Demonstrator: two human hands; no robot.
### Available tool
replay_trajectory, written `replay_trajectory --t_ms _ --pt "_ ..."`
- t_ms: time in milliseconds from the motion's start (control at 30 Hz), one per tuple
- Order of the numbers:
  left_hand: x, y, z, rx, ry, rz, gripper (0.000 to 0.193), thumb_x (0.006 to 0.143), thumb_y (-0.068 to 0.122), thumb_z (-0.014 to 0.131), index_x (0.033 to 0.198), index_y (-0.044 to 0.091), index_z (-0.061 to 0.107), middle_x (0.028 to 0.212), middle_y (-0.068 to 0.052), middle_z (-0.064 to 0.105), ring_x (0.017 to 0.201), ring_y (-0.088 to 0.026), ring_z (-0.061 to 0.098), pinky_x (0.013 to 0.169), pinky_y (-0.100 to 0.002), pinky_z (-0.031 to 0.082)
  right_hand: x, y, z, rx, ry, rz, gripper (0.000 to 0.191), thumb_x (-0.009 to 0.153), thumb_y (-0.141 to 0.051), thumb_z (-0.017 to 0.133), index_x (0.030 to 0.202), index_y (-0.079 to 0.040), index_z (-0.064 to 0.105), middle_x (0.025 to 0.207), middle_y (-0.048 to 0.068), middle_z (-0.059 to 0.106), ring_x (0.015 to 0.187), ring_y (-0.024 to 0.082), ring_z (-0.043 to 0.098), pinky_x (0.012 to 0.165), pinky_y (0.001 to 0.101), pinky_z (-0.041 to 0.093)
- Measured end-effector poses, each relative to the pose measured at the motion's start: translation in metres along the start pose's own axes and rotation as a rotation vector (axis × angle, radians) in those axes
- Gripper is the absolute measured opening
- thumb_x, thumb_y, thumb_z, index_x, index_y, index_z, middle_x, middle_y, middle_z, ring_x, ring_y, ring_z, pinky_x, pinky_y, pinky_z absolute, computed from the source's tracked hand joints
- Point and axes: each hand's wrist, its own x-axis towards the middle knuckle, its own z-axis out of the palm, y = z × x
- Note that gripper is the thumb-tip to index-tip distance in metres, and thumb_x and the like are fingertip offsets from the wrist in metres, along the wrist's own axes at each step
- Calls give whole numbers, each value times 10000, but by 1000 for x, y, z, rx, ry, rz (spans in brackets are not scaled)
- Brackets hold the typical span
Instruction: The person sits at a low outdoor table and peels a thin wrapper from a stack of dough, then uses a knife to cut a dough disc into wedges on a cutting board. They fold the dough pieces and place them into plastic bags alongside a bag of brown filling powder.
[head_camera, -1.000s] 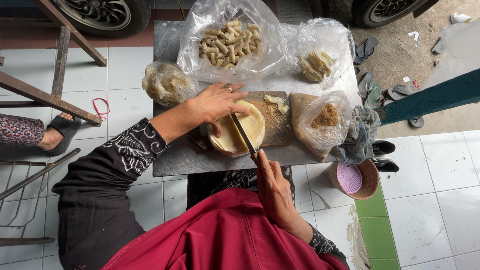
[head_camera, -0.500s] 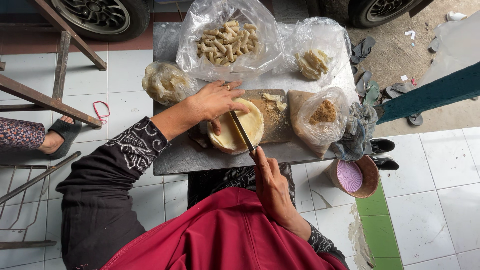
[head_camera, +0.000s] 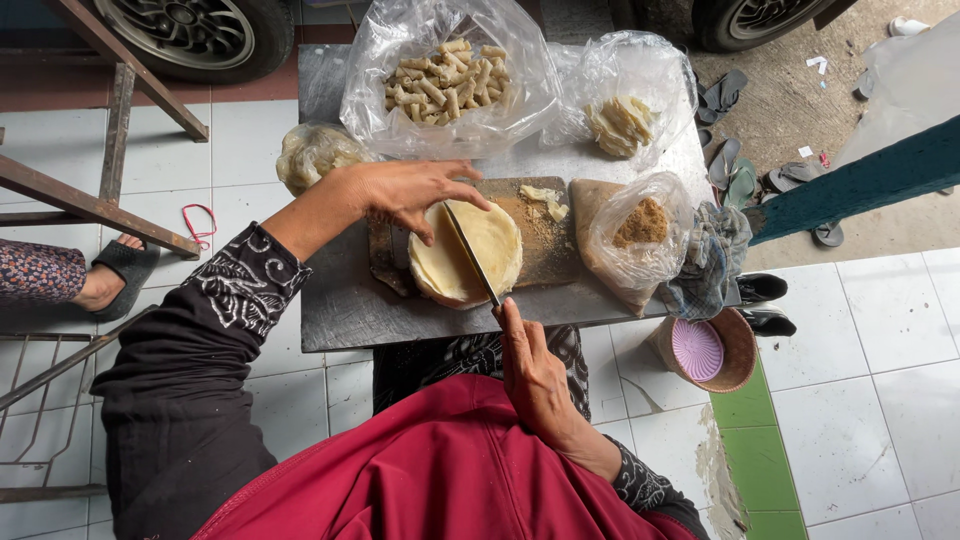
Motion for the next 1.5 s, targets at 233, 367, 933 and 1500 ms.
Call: replay_trajectory --t_ms 233,367,933,1500 --pt "0 11 -3 12 -52 -94 1095 528 139 958 1481 328 452 1549 -133 379 1392 -356 449 1139 -428 433 -1 4 -5 23 -35 -15 640 968 37 596 1562 -14 362 1108 184 625 798 318 710 635 402 590" --pt "2 12 2 46 -11 -69 1005 604 224 946 1481 275 457 1528 -176 384 1388 -390 419 1127 -462 403 2 5 -6 25 -48 10 634 969 30 607 1557 -21 373 1098 172 627 786 310 710 624 398 588" --pt "-37 87 111 40 1006 -651 339 868 190 799 910 -119 666 1374 -351 489 1257 -480 543 1081 -564 424 6 -4 -25 181 9 26 546 978 21 610 1503 -55 479 1073 170 680 865 324 710 713 427 567" --pt "-4 128 115 -77 940 -895 304 866 103 720 1072 -69 578 1193 -273 522 1037 -429 622 856 -512 523 -13 13 -37 308 24 51 517 988 21 603 1489 -65 508 1137 173 680 936 294 700 795 374 560"
